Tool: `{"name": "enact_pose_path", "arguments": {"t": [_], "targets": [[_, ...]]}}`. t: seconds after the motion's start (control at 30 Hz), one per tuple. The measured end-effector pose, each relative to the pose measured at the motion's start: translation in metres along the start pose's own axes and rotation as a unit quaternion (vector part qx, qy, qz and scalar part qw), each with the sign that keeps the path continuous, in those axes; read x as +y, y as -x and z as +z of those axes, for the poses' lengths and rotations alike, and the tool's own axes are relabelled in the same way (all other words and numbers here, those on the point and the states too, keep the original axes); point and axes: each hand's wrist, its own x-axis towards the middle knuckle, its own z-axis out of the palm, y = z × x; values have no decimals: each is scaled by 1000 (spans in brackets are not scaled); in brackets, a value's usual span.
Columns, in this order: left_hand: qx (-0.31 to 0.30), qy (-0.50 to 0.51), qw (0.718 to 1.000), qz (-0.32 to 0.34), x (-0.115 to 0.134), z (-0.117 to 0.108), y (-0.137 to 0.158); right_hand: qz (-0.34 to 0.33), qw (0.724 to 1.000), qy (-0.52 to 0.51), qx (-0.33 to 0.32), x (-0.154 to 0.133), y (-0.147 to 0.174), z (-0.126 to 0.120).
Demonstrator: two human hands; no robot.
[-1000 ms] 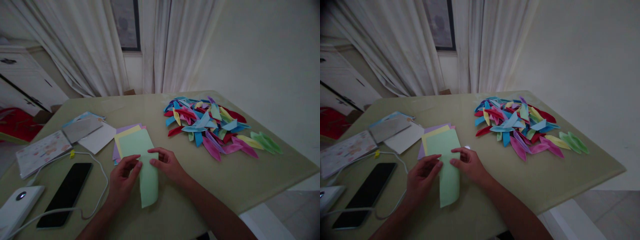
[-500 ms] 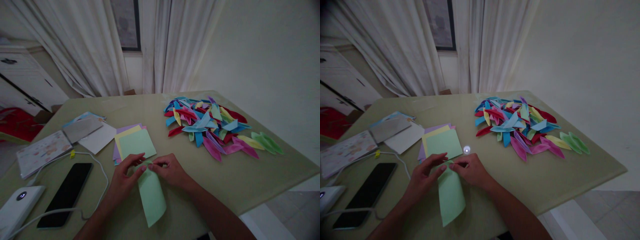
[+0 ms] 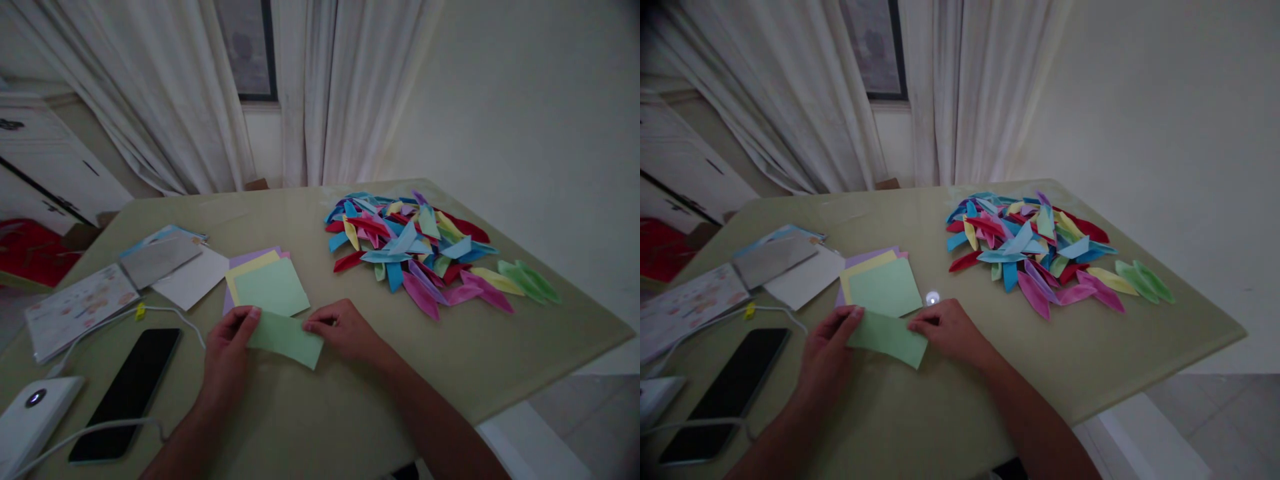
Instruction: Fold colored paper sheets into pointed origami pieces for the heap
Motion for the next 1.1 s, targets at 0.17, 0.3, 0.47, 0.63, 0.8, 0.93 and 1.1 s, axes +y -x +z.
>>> {"name": "enact_pose_path", "arguments": {"t": [0.17, 0.3, 0.47, 0.63, 0.8, 0.93, 1.1], "targets": [[112, 119, 986, -33, 10, 1, -10, 16, 997, -58, 51, 11, -9, -16], [51, 89, 995, -16, 9, 8, -4, 2, 987, -128, 94, 13, -13, -15], [9, 93, 995, -36, 6, 11, 5, -1, 994, -108, 31, 10, -8, 0], [-51, 93, 989, -98, 16, 6, 7, 40, 980, -190, 41, 13, -9, 4], [-108, 125, 975, -151, 19, 7, 12, 69, 954, -286, 57, 15, -14, -2], [-116, 129, 973, -152, 18, 9, 19, 83, 943, -312, 78, 14, -15, -4], [-109, 113, 979, -129, 16, 10, 22, 104, 927, -345, 102, 11, -15, -4]]}}
